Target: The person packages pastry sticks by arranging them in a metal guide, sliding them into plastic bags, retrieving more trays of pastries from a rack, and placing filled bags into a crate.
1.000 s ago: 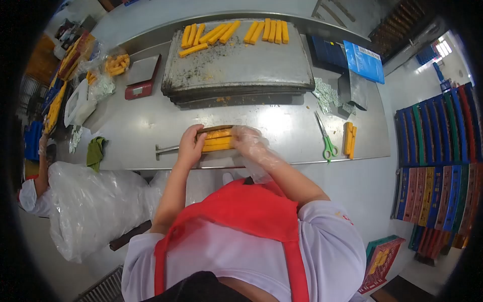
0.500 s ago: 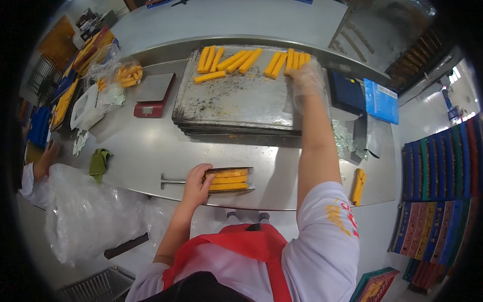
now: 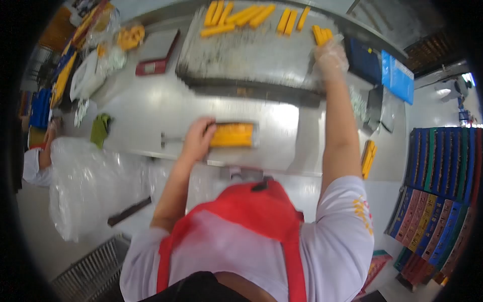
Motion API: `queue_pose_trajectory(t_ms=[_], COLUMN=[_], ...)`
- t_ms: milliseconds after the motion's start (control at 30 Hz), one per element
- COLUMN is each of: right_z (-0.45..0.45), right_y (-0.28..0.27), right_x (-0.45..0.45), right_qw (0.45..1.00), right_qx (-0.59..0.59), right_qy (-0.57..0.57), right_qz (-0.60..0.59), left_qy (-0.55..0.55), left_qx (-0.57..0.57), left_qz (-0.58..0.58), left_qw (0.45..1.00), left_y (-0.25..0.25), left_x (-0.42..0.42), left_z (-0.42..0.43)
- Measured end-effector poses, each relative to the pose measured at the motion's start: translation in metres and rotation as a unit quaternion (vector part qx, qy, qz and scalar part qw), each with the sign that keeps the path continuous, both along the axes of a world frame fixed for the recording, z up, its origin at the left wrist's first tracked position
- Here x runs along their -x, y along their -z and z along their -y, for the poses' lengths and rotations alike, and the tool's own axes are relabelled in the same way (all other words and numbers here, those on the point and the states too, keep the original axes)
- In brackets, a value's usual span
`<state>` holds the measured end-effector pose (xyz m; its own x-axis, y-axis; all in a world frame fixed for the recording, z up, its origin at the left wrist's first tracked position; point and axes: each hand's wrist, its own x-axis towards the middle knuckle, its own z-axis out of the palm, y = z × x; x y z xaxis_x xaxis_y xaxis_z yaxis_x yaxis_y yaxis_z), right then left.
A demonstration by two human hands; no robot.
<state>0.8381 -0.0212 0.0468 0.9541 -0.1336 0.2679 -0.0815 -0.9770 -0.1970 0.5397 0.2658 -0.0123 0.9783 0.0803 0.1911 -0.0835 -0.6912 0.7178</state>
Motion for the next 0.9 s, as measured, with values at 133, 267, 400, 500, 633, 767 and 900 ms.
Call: queue_pose_trajectory(t_ms=[133, 267, 400, 500, 633, 767, 900], right_z=[-0.003, -0.028, -0.029, -0.025, -0.054, -0.074, -0.074], right_y=[-0.011, 0.02, 0.062, 0.057, 0.047, 0.002, -0.029], right_x=[0.081, 0.185, 0.247, 0.245, 0.249, 0.199, 0.063], right_qw=[0.991, 0.87, 0.83, 0.823, 0.811, 0.848, 0.938], right_qx=[0.021, -0.064, -0.138, -0.163, -0.229, -0.196, -0.233], right_qy=[-0.122, -0.431, -0.537, -0.543, -0.534, -0.479, -0.213], right_qz=[0.046, 0.229, 0.058, -0.021, -0.072, 0.113, 0.147], left_qy=[0.013, 0.047, 0.079, 0.091, 0.116, 0.095, 0.078], left_qx=[0.025, 0.047, 0.066, 0.083, 0.078, 0.065, 0.068], left_qz=[-0.006, 0.008, 0.012, 0.008, 0.012, 0.036, 0.028], left_qw=[1.0, 0.998, 0.995, 0.992, 0.99, 0.993, 0.994], left_y=[-0.003, -0.005, 0.001, -0.006, -0.002, -0.003, -0.008], left_x=[-0.009, -0.019, -0.025, -0.028, -0.028, -0.029, -0.025], left_z=[-0.016, -0.025, -0.031, -0.028, -0.016, -0.006, -0.003])
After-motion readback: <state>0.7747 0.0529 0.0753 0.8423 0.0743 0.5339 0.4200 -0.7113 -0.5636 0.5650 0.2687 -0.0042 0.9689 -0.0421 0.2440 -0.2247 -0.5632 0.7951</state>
